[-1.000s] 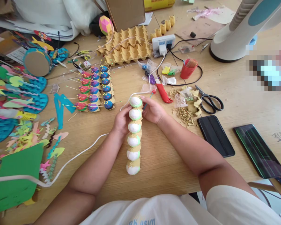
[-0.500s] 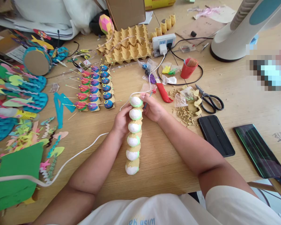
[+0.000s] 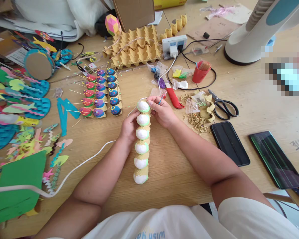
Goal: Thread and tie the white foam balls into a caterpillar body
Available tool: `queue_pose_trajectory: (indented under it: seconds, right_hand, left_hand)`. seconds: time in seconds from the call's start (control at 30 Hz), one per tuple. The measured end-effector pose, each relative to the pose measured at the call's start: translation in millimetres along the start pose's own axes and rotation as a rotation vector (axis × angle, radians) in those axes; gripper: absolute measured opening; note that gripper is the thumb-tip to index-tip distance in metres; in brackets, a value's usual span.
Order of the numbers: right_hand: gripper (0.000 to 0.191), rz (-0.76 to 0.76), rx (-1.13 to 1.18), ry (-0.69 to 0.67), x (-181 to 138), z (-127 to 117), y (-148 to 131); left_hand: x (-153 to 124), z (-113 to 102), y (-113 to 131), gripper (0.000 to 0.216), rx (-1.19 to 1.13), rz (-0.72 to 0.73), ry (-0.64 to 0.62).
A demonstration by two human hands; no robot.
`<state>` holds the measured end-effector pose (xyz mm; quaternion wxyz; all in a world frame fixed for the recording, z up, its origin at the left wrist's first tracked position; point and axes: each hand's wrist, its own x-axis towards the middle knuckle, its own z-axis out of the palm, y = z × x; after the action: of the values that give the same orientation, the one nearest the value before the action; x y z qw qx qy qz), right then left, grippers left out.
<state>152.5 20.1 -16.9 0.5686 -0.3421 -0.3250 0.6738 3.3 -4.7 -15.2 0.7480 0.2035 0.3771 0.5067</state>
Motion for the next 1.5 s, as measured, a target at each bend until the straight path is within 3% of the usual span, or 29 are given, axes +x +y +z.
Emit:
queue_pose_trajectory:
  seconds: [0.33, 0.77, 1.07, 1.2, 1.5]
  right_hand:
    - [0.055, -0.074, -0.048, 0.056, -2.7, 3.0, 1.4]
    - [0.038, -0.04, 0.013, 0.026, -0.1, 1.0, 1.0]
    - [0.034, -0.171, -0.099, 0.12, -0.3, 2.9, 4.1]
    - [0.041, -0.161, -0.085, 0.161, 0.3, 2.8, 3.8]
    - [0.052, -0.023, -0.024, 0.047, -2.1, 5.7, 2.7]
  left_hand:
    - [-2.7, 3.1, 5.1, 0.011, -0.008, -0.051, 0.019]
    - [-0.5, -2.3, 1.2, 0.009, 0.053, -0.003, -0.048]
    - [-1.1, -1.9, 2.4, 0.011, 0.026, -0.027, -0.004]
    - [-1.6, -0.7, 2.3, 0.013, 0.022, -0.039, 0.002]
    - [-2.3, 2.4, 2.6, 0.02, 0.004, -0.022, 0.009]
